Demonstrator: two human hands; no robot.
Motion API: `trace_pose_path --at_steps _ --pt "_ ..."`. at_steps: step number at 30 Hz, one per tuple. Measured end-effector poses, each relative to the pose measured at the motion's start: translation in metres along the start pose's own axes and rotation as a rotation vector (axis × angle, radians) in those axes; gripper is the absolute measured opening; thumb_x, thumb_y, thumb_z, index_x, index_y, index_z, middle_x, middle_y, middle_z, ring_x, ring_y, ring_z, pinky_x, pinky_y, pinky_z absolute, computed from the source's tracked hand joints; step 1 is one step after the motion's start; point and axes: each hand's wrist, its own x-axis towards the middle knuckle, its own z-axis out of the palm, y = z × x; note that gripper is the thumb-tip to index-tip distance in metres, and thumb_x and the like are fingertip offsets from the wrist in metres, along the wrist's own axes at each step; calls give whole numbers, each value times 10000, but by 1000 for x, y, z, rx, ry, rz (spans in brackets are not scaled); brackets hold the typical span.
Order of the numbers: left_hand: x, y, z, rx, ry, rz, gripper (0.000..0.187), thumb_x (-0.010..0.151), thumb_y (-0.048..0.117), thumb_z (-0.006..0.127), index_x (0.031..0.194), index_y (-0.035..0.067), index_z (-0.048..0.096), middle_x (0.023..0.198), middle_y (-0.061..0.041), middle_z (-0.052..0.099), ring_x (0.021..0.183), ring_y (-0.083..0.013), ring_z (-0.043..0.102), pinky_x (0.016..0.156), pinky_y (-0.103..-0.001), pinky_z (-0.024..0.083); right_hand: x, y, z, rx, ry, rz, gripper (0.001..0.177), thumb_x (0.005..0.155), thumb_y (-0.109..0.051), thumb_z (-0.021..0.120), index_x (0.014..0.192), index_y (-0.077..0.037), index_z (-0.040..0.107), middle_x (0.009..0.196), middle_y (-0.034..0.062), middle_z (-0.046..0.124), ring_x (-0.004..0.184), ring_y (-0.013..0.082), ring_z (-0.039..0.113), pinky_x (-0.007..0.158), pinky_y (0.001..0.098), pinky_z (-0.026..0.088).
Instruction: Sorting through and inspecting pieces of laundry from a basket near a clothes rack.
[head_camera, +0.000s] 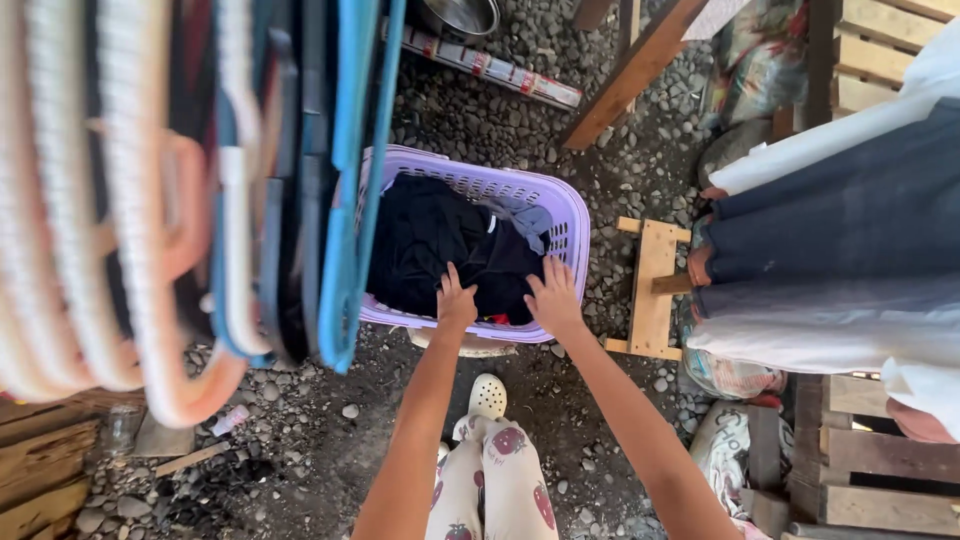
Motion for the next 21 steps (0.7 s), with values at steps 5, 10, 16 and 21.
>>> trace_pose_path --at_steps 5,10,16,21 --pt "36 -9 44 -1 187 26 425 886 71 689 1292 30 571 1430 -189 392 1316 -358 407 1035 -443 439 -2 6 27 -16 -3 -12 461 873 -448 697 1268 -214 648 1520 225 451 1494 401 316 1191 553 251" --pt "18 9 0 -229 415 85 292 897 17 605 1052 206 764 1025 -44 652 996 -280 679 895 -410 539 4 16 7 4 -96 23 440 911 -451 662 1279 -212 628 1519 211 446 1505 394 286 1202 556 239" --pt "-88 112 -169 -914 533 454 381 829 -147 596 1051 112 765 912 -103 689 901 -323 730 791 -355 610 33 13 -67 213 -224 157 764 893 -492 693 1524 -257 331 1431 131 455 1462 351 313 1157 552 359" --pt "-180 168 -275 -835 718 588 286 885 -31 597 1048 157 739 932 -45 690 945 -284 692 842 -366 554 46 -13 -263 583 15 108 533 917 -129 682 1400 12 508 1257 291 593 1238 467 546 1054 518 436"
